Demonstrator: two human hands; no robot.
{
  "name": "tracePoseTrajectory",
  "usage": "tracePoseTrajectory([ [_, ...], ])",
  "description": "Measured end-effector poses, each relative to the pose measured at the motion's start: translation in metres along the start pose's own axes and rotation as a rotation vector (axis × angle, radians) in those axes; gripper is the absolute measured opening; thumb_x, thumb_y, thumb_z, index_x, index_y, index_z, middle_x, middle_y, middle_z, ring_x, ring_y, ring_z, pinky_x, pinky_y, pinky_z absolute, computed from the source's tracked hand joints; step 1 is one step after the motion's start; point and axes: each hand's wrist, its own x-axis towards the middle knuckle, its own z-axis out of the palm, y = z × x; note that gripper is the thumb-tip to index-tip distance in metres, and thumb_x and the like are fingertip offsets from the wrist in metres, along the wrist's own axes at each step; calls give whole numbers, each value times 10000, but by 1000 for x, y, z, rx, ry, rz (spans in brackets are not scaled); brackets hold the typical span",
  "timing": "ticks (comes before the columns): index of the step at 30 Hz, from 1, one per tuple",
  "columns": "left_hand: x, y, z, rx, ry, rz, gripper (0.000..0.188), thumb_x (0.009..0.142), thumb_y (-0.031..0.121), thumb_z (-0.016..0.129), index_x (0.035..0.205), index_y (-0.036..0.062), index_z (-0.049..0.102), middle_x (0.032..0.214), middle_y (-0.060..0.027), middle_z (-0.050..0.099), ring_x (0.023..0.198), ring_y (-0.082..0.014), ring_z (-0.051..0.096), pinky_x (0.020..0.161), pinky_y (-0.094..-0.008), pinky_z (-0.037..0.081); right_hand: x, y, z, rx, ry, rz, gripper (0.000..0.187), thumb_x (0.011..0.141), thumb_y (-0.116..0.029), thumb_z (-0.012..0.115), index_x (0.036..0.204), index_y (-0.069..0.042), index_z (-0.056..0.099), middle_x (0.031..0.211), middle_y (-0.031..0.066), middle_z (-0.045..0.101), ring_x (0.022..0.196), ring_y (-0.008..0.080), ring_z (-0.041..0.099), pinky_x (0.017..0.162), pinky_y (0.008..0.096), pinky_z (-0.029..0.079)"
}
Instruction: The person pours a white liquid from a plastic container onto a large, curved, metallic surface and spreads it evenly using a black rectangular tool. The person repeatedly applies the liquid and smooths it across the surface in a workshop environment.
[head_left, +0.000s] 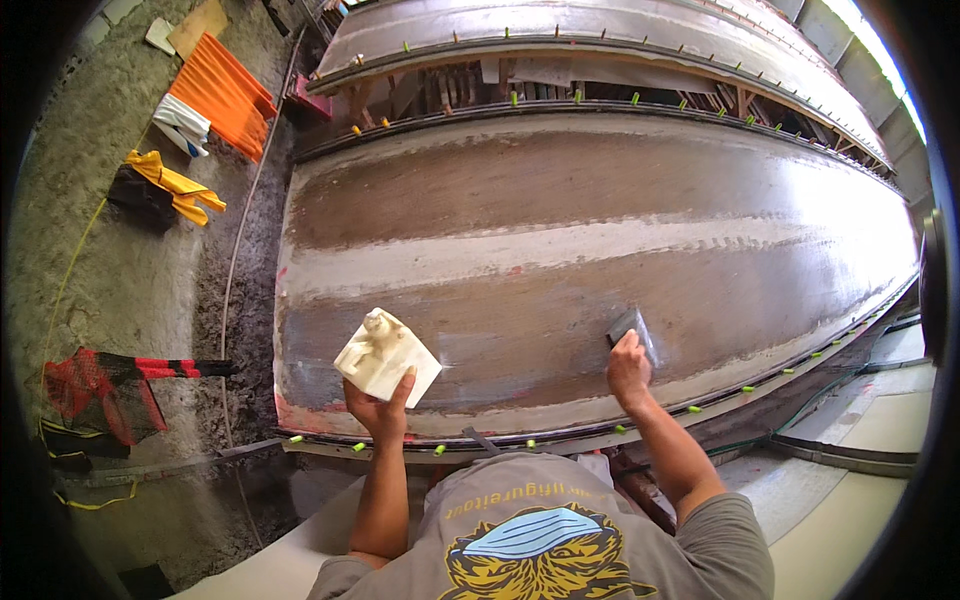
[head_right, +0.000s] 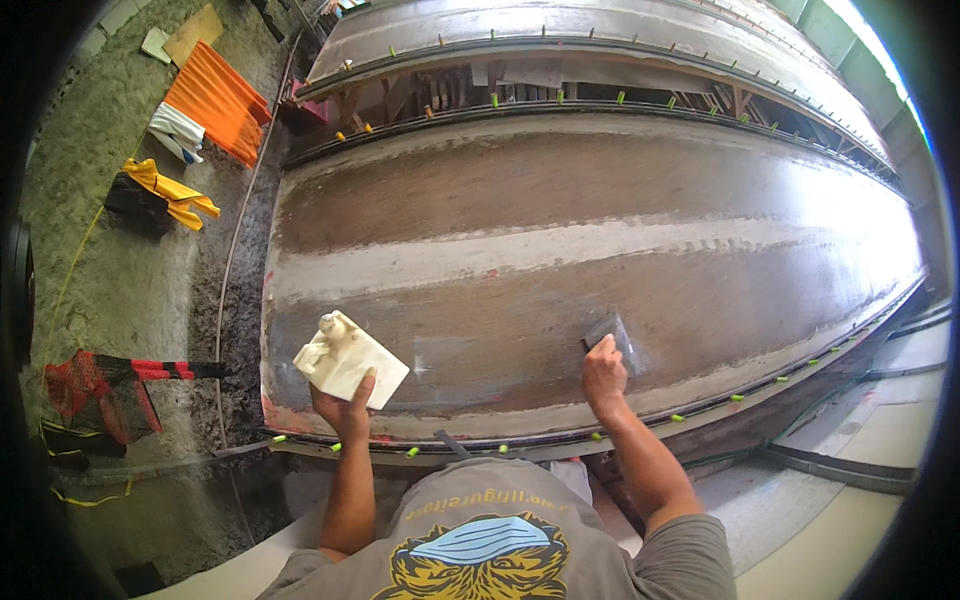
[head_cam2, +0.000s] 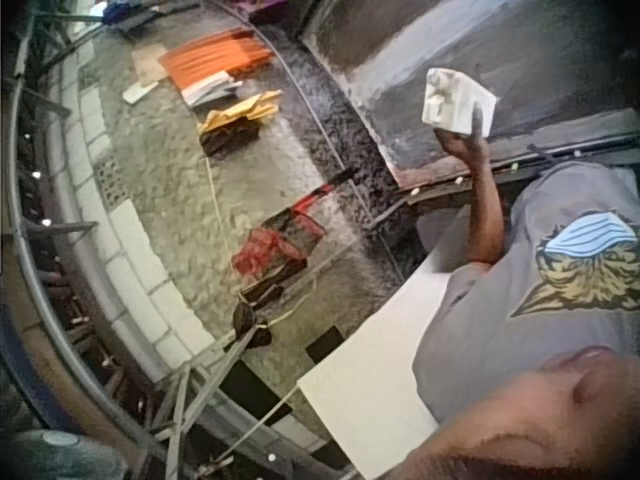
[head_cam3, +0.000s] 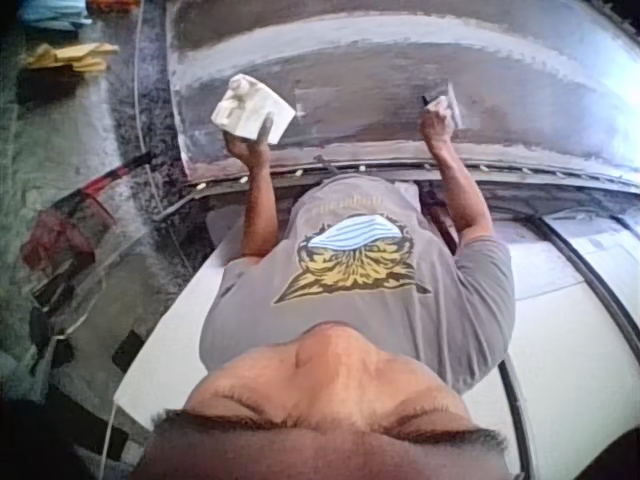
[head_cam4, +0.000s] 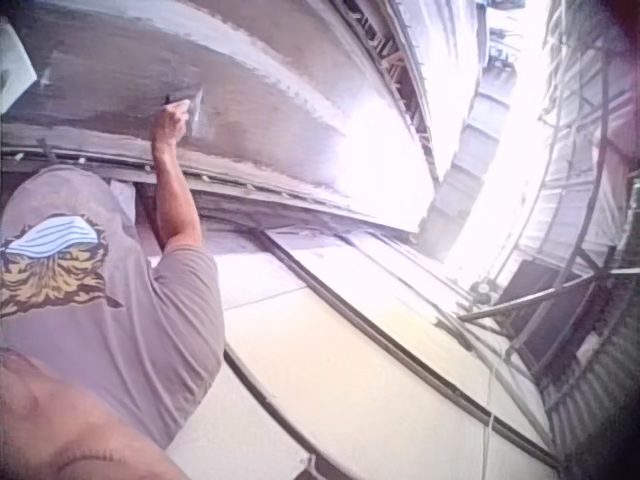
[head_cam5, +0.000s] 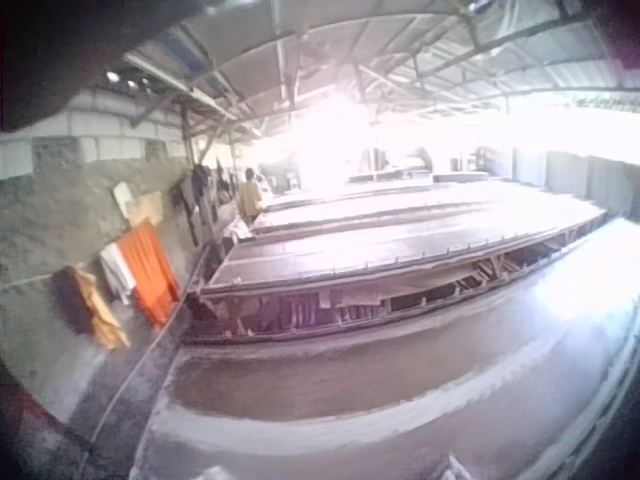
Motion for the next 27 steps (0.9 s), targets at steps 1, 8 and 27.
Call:
tracePoseTrajectory([
  [1,7,-2,-11,35,-23,4,676,749,122,931,1320,14,584,1216,-85,677,1099,-187,670,981,-372,540,-7,-29,-8,-27,-24,8,427,854,-101,703,1223,98,620,1077,118,634,860,228,720,650,306,634],
  [8,44,-13,-80,-6,-116,-71,654,761,78,924,1315,25,580,1226,-86,677,1099,-184,677,975,-365,555,-50,-216,-44,123,-40,-203,430,832,-95,698,1178,143,608,1039,170,641,784,264,726,625,332,639],
  [27,56,-30,-143,-11,-38,-63,659,757,90,927,1316,12,585,1218,-89,680,1087,-191,677,972,-362,547,-15,-175,-93,341,205,-1161,597,814,-233,651,1387,-399,639,1212,-3,579,1116,226,567,931,366,544],
])
